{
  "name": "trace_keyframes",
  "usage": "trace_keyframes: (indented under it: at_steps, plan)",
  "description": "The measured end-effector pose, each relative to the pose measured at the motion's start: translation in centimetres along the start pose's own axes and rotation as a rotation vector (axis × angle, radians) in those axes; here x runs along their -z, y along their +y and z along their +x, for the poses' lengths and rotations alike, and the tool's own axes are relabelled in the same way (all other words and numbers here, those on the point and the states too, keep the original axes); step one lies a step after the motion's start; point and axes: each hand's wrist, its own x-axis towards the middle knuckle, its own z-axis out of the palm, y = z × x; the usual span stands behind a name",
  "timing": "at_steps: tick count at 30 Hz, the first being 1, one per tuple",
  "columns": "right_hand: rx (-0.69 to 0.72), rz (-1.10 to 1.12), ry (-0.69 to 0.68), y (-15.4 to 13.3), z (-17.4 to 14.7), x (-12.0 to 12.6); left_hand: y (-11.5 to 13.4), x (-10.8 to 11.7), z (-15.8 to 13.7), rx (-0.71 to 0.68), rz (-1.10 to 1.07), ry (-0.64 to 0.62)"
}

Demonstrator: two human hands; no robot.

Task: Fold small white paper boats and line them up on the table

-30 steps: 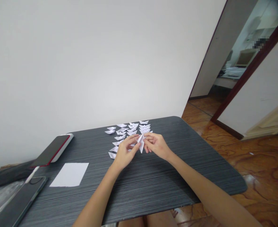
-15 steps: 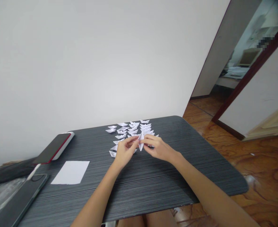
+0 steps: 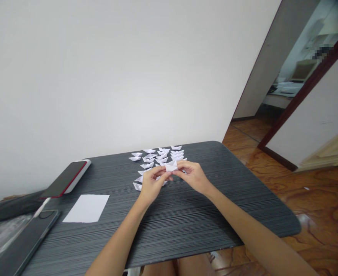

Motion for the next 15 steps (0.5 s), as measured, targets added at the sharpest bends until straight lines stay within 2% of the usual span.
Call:
trace_keyframes:
  at_steps: [6,10,15]
  plan:
    - [-0.235,0.329,0.031,-0.52,0.11,-0.22,0.03,0.14,0.10,0.029,0.028,0.005]
    - [-0.352,0.333,0.065,-0.36,0.30,-0.06,-0.32,0.20,0.11,0.051,0.036,-0.030]
    - [-0.380,0.353,0.100,0.01,0.30,-0.08,-0.52,-0.06,0.18,0.081,0.028,-0.035]
